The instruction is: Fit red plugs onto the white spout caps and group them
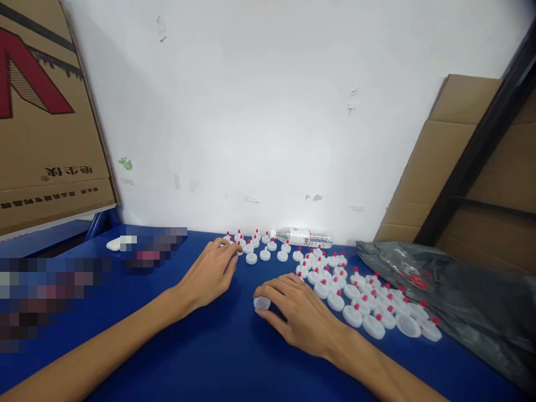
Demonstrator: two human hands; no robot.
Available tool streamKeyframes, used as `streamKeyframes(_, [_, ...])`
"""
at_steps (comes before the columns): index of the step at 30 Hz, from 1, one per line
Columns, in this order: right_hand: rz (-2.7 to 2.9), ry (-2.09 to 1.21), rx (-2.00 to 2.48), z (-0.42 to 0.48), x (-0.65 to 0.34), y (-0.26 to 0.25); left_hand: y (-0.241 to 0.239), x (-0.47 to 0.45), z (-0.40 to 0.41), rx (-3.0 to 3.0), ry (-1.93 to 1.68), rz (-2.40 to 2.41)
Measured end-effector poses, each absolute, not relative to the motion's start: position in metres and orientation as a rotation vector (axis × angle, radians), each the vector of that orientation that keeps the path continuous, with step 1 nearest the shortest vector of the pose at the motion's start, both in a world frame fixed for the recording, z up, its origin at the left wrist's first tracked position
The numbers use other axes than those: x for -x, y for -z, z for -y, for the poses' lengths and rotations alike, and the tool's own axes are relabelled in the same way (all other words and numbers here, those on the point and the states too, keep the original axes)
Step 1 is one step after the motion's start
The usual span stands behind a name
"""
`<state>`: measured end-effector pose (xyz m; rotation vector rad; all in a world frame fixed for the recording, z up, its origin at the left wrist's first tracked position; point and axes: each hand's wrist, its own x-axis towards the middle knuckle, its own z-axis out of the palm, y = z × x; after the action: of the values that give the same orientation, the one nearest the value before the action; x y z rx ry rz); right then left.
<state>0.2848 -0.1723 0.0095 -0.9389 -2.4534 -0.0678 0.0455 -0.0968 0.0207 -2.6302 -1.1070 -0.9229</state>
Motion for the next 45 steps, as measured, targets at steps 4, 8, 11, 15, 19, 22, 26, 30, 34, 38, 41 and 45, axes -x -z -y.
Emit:
streamKeyframes(4, [2.498,0.056,0.968,0.172,-0.285,-0.010,-0.012,-0.033,0.081,2.623,0.820,1.212])
streamKeyframes(8, [2.506,0.090,0.981,0.171,-0.286,-0.009,-0.004,-0.025,0.071,2.641,0.747,1.228])
streamKeyframes(11, [2.518,0.151,0.990,0.171,-0.288,-0.008,0.000,-0.023,0.068,2.669,0.739,1.201])
streamKeyframes(15, [2.577,0.233,1.002,0.170,-0.288,-0.009,0.001,-0.024,0.067,2.719,0.666,1.265])
streamKeyframes(19, [2.632,0.315,0.977,0.171,-0.287,-0.009,0.002,-0.025,0.066,2.752,0.595,1.324])
streamKeyframes(22, [2.670,0.355,0.953,0.174,-0.284,-0.009,0.002,-0.025,0.065,2.765,0.576,1.330])
streamKeyframes(26, [2.728,0.329,0.942,0.178,-0.279,-0.011,0.002,-0.024,0.064,2.773,0.582,1.331])
streamKeyframes(30, [2.747,0.282,0.984,0.182,-0.276,-0.013,0.002,-0.024,0.064,2.771,0.591,1.332])
streamKeyframes(34, [2.747,0.310,0.990,0.183,-0.277,-0.014,0.002,-0.025,0.064,2.773,0.593,1.323])
streamKeyframes(38, [2.740,0.344,0.990,0.182,-0.277,-0.015,0.001,-0.026,0.065,2.769,0.604,1.313])
streamKeyframes(41, [2.724,0.375,1.002,0.181,-0.277,-0.015,0.002,-0.025,0.063,2.773,0.619,1.300])
streamKeyframes(45, [2.678,0.408,1.045,0.178,-0.279,-0.013,0.004,-0.022,0.055,2.793,0.637,1.282])
